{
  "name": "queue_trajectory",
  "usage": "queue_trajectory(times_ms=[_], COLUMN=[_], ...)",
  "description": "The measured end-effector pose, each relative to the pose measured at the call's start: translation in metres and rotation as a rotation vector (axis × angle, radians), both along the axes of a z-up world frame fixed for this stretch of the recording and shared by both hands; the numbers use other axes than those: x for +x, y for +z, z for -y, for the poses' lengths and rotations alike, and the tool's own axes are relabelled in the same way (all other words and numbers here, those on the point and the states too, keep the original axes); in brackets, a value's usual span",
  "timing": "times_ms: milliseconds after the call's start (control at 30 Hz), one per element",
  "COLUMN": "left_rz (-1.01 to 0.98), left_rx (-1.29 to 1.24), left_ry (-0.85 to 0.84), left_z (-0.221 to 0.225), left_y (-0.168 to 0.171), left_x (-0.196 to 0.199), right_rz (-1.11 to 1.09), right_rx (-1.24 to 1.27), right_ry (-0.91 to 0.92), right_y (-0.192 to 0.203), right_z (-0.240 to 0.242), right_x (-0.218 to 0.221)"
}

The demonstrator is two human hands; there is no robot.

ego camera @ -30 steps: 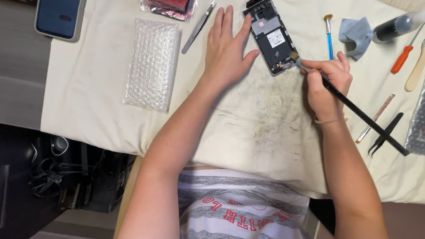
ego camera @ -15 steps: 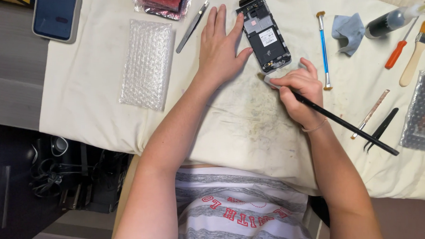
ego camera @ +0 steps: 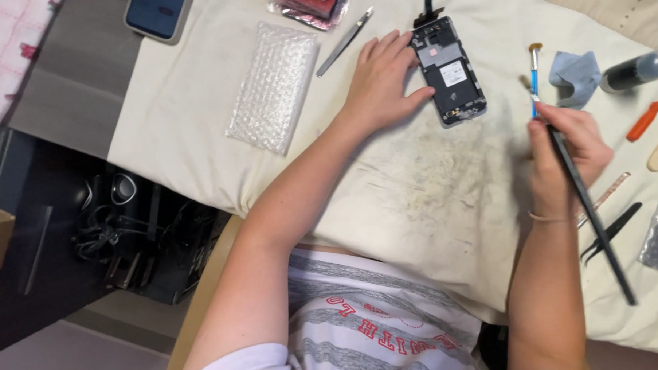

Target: Cleaning a replacement mobile phone screen and frame using a brush and a precision tool to remove debris.

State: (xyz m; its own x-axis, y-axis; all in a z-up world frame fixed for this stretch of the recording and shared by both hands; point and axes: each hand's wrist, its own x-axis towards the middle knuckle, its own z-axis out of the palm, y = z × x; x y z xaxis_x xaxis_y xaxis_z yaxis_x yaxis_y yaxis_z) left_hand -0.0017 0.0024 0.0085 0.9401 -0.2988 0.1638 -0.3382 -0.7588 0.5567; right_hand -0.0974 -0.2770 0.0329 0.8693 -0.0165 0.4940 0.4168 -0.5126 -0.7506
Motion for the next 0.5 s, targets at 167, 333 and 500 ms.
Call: queue_trajectory(times_ms=[167, 333, 500], left_rz=[0.062, 0.038, 0.011], left_rx=[-0.084, -0.052, -0.045], left_ry=[0.066, 0.147, 0.340], left_z=[-0.002, 0.004, 0.020], left_y=[-0.005, -0.023, -0.014], left_x=[0.004, 0.023, 0.057], right_rz=[0.052, -0.068, -0.286], right_rx=[-0.131, -0.511, -0.680], right_ry=[-0.099, -0.242, -0.325], right_y=[-0.024, -0.057, -0.053], right_z=[0.045, 0.092, 0.102], right_x=[0.006, 0.011, 0.010])
